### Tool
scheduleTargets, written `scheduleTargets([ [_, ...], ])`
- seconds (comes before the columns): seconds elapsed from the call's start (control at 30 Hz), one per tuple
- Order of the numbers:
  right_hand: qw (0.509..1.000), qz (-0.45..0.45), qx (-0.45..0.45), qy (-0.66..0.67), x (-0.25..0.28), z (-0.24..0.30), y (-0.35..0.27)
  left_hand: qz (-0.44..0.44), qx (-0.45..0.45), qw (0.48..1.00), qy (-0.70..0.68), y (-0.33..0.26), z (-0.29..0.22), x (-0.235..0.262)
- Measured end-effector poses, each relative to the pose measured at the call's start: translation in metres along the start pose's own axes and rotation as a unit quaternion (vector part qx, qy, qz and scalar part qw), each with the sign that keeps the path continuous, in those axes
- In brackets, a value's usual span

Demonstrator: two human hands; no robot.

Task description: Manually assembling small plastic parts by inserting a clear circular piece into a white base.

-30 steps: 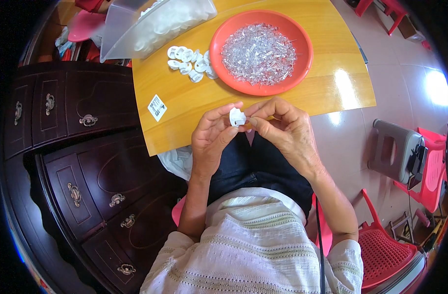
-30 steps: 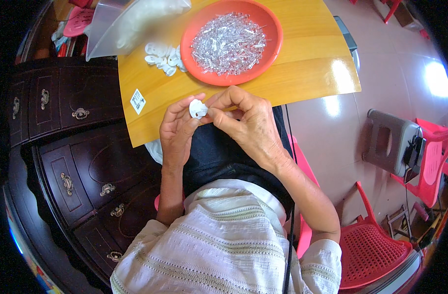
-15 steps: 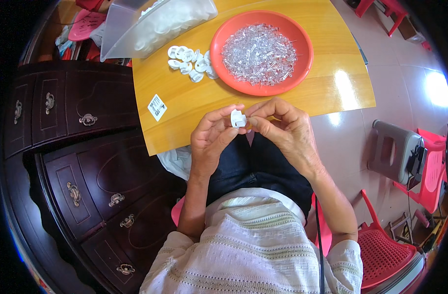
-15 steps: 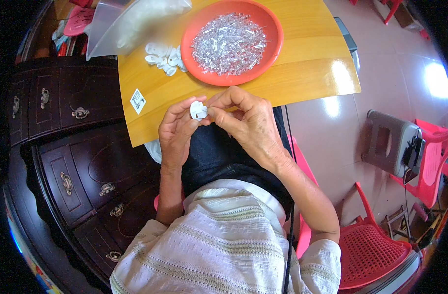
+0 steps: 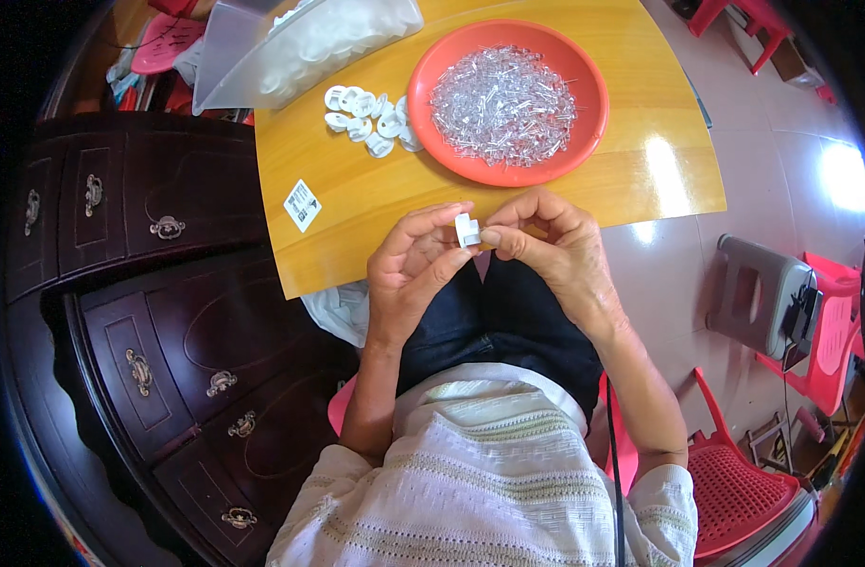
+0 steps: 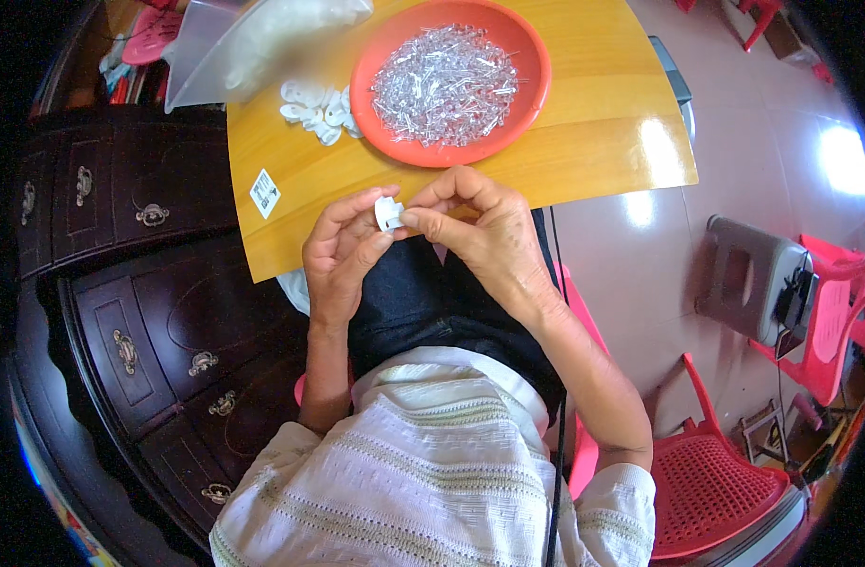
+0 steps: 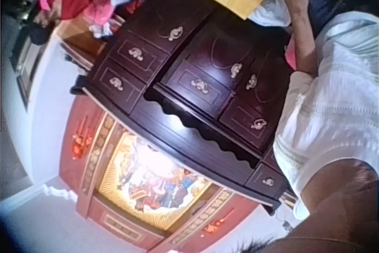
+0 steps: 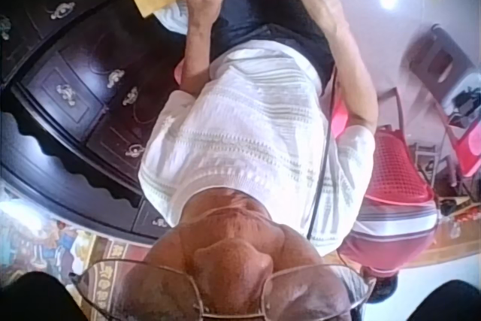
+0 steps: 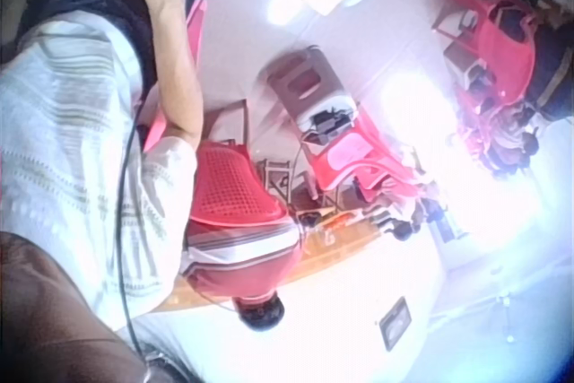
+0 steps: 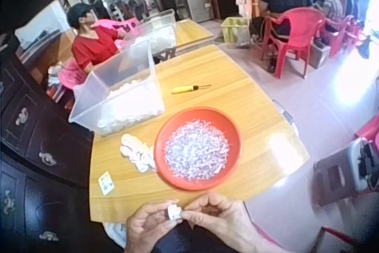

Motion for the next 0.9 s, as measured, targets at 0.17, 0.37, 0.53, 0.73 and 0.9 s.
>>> scheduleTargets([
  [0.17, 0.999, 0.013, -0.046, 0.018, 0.001, 0.003, 0.001, -0.013, -0.016, 0.999, 0.046, -0.002, -0.004, 0.001],
  [0.37, 0.998, 0.030, -0.052, 0.012, 0.001, 0.004, 0.000, -0.016, 0.006, 0.997, 0.075, -0.005, -0.010, 0.005],
  [0.53, 0.998, 0.038, -0.037, -0.020, -0.001, 0.001, -0.002, 0.007, 0.000, 0.996, 0.089, -0.003, -0.013, 0.004],
  [0.73, 0.998, 0.016, -0.057, 0.034, -0.005, 0.007, 0.000, 0.025, 0.095, 0.995, -0.019, 0.011, -0.016, 0.009],
  [0.9, 0.997, -0.002, -0.068, 0.035, -0.001, 0.017, 0.005, 0.023, 0.133, 0.989, -0.068, 0.032, -0.022, 0.015],
])
Point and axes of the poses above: each hand's wrist, its own y-axis towards the middle knuckle, its own x-axis out of the back of the hand, z = x × y, the point moved 2 cm from there along y, towards the middle knuckle, and after that the axes turned 3 degrees about z, right-handed, at the moved point
